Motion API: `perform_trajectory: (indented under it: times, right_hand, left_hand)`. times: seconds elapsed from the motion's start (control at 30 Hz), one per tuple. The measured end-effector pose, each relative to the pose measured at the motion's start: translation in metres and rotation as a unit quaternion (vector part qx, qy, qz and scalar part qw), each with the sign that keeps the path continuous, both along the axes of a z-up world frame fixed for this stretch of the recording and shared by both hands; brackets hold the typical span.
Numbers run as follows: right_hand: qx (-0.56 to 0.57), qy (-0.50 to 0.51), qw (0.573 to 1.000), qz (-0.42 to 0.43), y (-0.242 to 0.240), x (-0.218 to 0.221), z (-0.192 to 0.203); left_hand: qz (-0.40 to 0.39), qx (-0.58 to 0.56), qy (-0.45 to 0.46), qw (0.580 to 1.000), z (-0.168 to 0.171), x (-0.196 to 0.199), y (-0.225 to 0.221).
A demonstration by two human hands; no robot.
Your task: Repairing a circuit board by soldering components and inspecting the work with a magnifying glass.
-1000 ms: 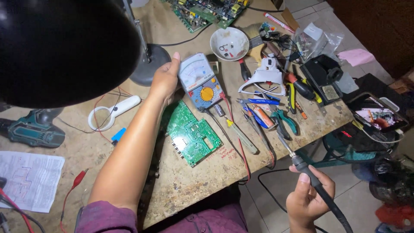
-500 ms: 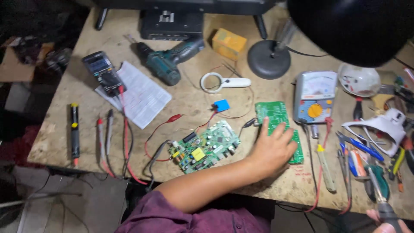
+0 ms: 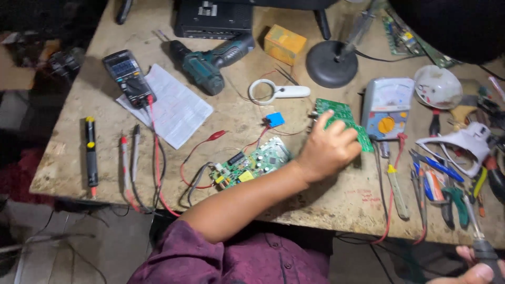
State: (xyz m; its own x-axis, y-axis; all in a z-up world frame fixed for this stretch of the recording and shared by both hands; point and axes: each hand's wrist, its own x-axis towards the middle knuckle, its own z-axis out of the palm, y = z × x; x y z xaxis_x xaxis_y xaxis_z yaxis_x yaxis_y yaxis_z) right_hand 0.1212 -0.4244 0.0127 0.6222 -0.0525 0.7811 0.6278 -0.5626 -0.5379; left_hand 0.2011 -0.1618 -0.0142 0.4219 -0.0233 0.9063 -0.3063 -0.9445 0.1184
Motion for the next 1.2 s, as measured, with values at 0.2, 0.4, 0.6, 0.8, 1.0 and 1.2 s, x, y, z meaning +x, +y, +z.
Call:
perform_trajectory:
  times: [0.2, 0.4, 0.6, 0.8, 1.0, 1.2]
  right_hand:
    - [0.074, -0.021, 0.996, -0.038, -0.031, -0.002, 0.000]
    - [0.100, 0.014, 0.993, -0.060, -0.043, -0.004, -0.006]
    - [0.099, 0.050, 0.990, -0.082, -0.049, -0.001, -0.015]
    - [0.160, 0.094, 0.981, -0.057, -0.048, 0.006, -0.030]
    - [0.174, 0.103, 0.977, -0.063, -0.055, 0.014, -0.035]
    - [0.162, 0.099, 0.980, -0.062, -0.063, 0.016, -0.035]
  left_hand:
    - [-0.018, 0.015, 0.128, 0.992, 0.076, 0.000, 0.048]
    - [-0.025, 0.046, 0.145, 0.988, 0.095, 0.006, 0.057]
    - [-0.044, 0.102, 0.125, 0.986, 0.051, -0.049, -0.010]
    - [-0.058, 0.157, 0.131, 0.977, -0.002, -0.097, -0.046]
    - [-0.099, 0.129, 0.204, 0.965, -0.021, -0.102, -0.045]
    - [-0.131, 0.112, 0.209, 0.963, -0.021, -0.090, -0.046]
